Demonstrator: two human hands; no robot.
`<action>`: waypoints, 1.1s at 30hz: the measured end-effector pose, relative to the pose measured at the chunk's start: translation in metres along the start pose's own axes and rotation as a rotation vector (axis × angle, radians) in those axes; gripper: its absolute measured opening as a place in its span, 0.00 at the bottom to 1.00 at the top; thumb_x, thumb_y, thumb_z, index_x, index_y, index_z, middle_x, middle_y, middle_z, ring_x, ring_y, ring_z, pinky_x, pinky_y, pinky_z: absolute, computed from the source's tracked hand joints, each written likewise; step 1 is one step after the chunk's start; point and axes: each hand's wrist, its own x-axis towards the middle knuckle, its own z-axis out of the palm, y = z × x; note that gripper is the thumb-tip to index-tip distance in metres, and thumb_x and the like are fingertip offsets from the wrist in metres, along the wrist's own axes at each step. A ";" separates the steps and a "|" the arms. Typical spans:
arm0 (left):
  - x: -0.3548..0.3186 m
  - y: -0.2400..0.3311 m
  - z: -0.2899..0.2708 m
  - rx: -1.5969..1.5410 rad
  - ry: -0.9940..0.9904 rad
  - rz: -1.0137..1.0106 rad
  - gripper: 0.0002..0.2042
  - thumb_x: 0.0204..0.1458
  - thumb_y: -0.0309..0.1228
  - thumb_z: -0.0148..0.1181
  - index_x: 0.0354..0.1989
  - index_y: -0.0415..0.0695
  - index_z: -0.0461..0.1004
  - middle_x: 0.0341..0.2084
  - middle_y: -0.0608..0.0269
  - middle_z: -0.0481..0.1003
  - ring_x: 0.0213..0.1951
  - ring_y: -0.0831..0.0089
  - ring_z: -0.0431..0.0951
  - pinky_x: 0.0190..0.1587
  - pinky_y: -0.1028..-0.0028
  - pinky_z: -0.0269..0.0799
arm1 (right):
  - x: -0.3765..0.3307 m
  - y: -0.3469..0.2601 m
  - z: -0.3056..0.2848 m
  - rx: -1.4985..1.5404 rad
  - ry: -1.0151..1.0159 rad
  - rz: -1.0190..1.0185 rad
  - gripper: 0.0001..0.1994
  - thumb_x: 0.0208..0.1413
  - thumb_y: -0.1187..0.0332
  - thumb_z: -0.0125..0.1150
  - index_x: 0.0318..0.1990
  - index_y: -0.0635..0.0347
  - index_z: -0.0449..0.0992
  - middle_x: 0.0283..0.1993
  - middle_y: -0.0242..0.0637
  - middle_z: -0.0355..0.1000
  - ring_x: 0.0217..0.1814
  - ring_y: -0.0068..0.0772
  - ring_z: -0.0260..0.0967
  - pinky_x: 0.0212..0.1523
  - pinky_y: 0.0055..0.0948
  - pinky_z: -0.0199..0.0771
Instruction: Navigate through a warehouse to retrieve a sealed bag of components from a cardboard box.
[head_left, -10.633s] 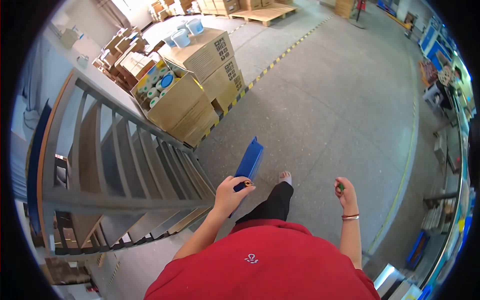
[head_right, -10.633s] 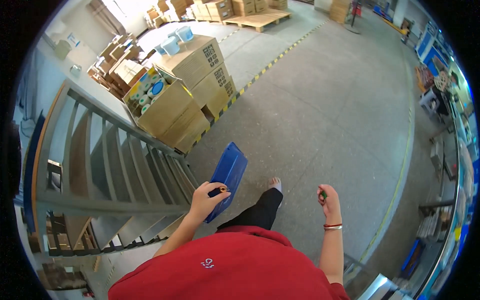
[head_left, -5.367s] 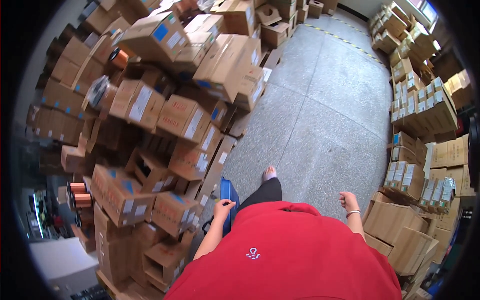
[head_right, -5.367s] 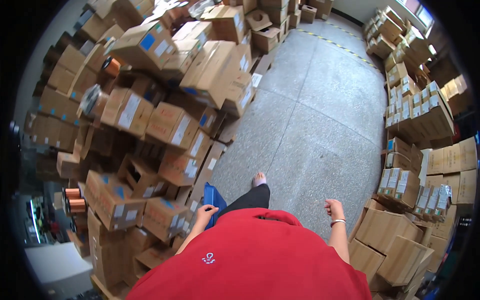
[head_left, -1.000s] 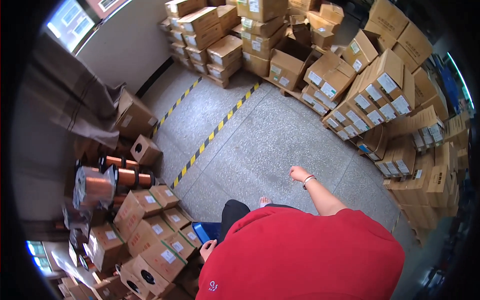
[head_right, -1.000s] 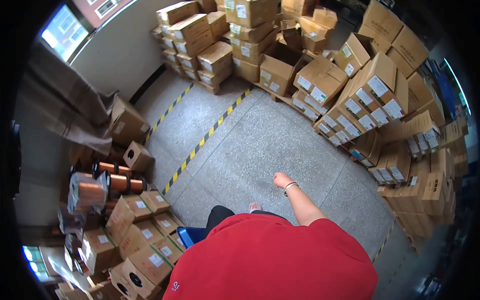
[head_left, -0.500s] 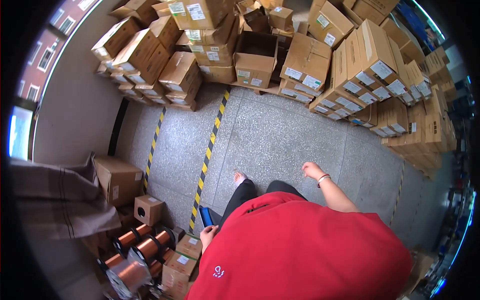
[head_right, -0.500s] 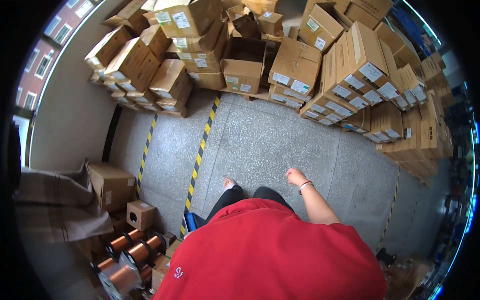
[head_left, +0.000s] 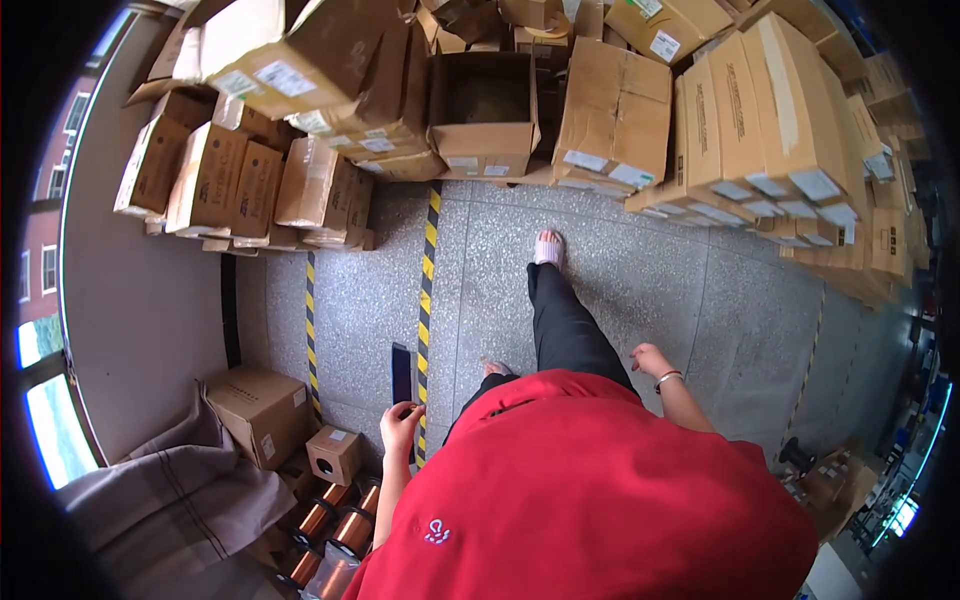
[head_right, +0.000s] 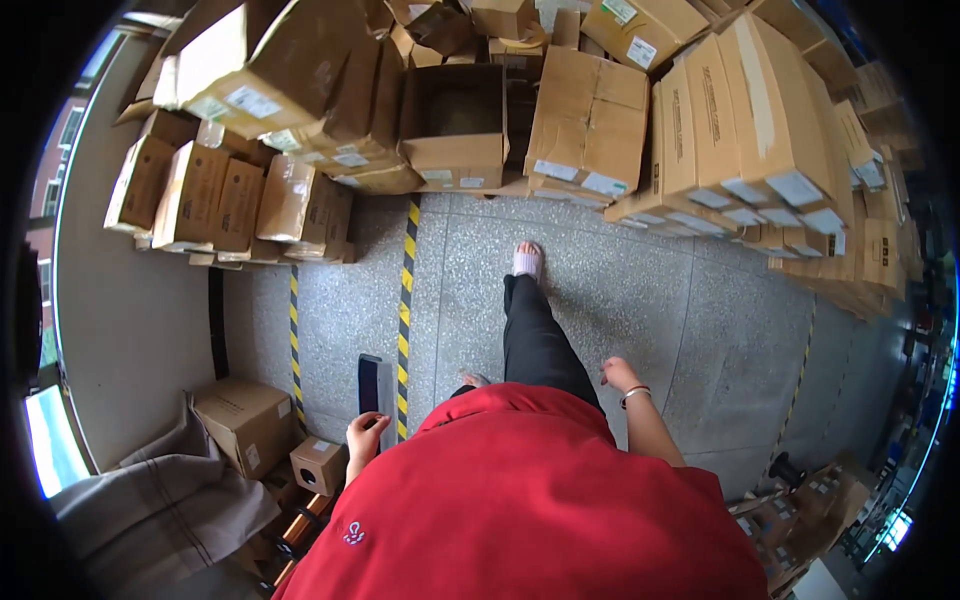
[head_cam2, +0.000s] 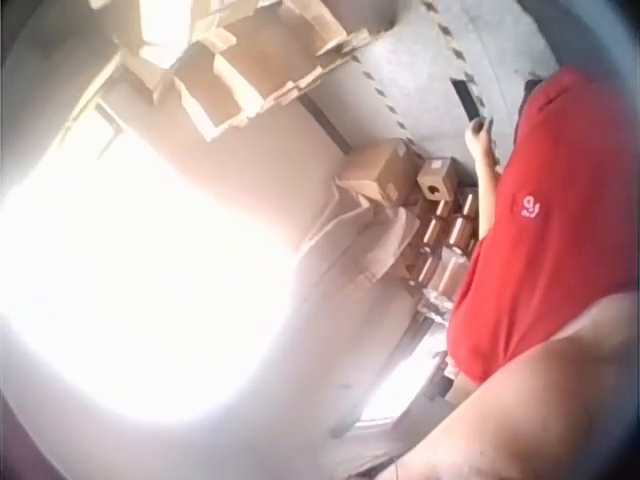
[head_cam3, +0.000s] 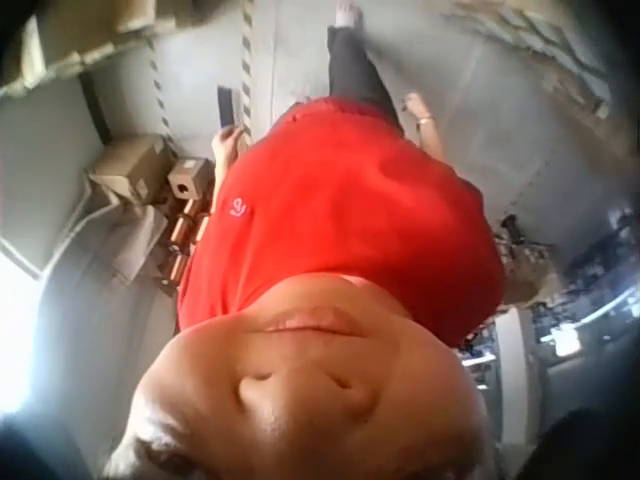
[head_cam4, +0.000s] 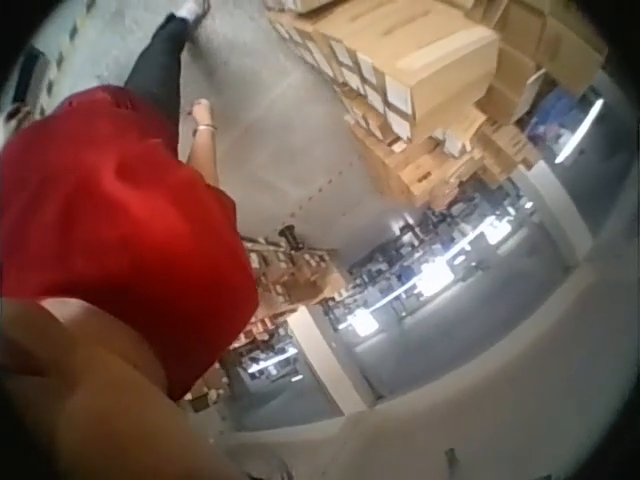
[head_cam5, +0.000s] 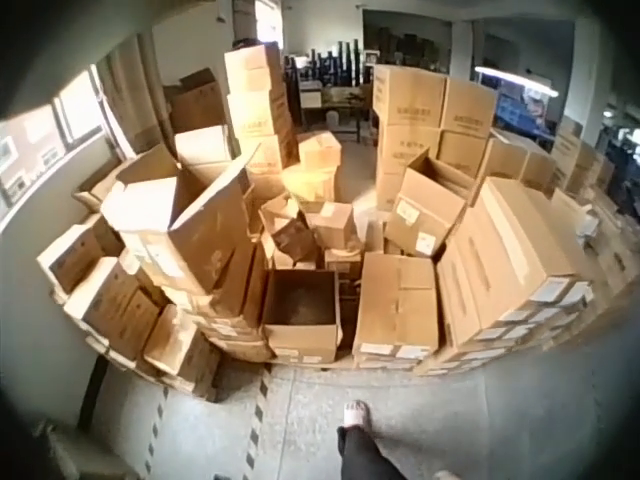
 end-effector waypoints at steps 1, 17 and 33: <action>0.015 0.021 0.006 -0.097 -0.009 -0.065 0.12 0.35 0.33 0.66 0.27 0.40 0.76 0.20 0.63 0.74 0.25 0.76 0.73 0.32 0.77 0.67 | 0.024 -0.014 -0.020 -0.006 0.021 0.034 0.10 0.45 0.74 0.43 0.32 0.62 0.71 0.22 0.37 0.70 0.20 0.26 0.66 0.19 0.26 0.62; 0.112 0.239 0.041 -0.524 0.079 -0.494 0.09 0.40 0.28 0.65 0.30 0.39 0.76 0.24 0.72 0.72 0.29 0.84 0.69 0.35 0.85 0.62 | 0.147 -0.230 -0.159 0.330 -0.107 -0.237 0.07 0.50 0.75 0.44 0.33 0.60 0.71 0.21 0.32 0.69 0.20 0.22 0.64 0.21 0.23 0.62; 0.255 0.275 -0.008 -0.307 -0.256 -0.356 0.08 0.39 0.28 0.65 0.27 0.37 0.75 0.22 0.69 0.73 0.27 0.84 0.70 0.33 0.84 0.64 | 0.144 -0.324 -0.147 0.336 0.133 -0.166 0.05 0.48 0.72 0.50 0.28 0.61 0.73 0.21 0.32 0.68 0.23 0.22 0.67 0.25 0.21 0.65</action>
